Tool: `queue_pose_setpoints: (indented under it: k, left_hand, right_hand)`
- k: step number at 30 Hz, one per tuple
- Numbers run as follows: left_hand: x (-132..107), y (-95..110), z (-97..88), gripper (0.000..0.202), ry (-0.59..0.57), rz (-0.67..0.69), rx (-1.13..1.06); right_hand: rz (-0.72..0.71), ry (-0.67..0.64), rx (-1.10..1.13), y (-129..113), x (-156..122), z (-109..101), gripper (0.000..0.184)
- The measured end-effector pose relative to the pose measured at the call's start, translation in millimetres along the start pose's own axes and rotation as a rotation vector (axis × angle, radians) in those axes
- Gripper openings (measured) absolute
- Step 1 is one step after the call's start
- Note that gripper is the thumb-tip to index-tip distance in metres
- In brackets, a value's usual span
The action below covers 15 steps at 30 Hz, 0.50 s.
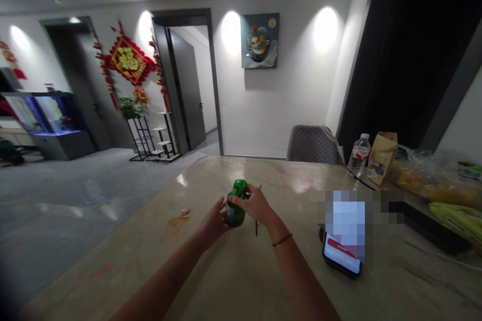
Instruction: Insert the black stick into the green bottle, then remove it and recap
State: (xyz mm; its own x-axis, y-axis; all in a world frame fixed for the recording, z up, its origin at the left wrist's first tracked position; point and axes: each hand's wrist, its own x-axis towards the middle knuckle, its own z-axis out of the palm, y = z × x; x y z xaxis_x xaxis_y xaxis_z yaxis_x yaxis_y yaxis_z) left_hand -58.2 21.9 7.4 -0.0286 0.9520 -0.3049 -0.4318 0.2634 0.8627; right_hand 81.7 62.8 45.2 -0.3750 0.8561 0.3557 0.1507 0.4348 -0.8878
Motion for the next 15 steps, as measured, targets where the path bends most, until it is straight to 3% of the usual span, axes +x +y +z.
queue_pose_setpoints:
  k: [3,7,11,15]
  left_hand:
    - [-1,-5,16.3,0.034,-0.061,-0.128,-0.169]
    - [-5,-12,32.0,0.021,0.066,-0.172,-0.385]
    - [-10,-8,36.3,0.022,0.074,-0.190,-0.430]
    - [-15,1,34.3,0.024,0.054,-0.229,-0.430]
  right_hand:
    - [0.017,-0.011,-0.037,-1,-3,1,0.037]
    - [0.002,-0.038,-0.020,-4,-6,-1,0.035]
    - [-0.033,0.014,-0.010,-11,-6,-8,0.034]
    - [-0.080,0.146,-0.182,-22,-7,-15,0.035]
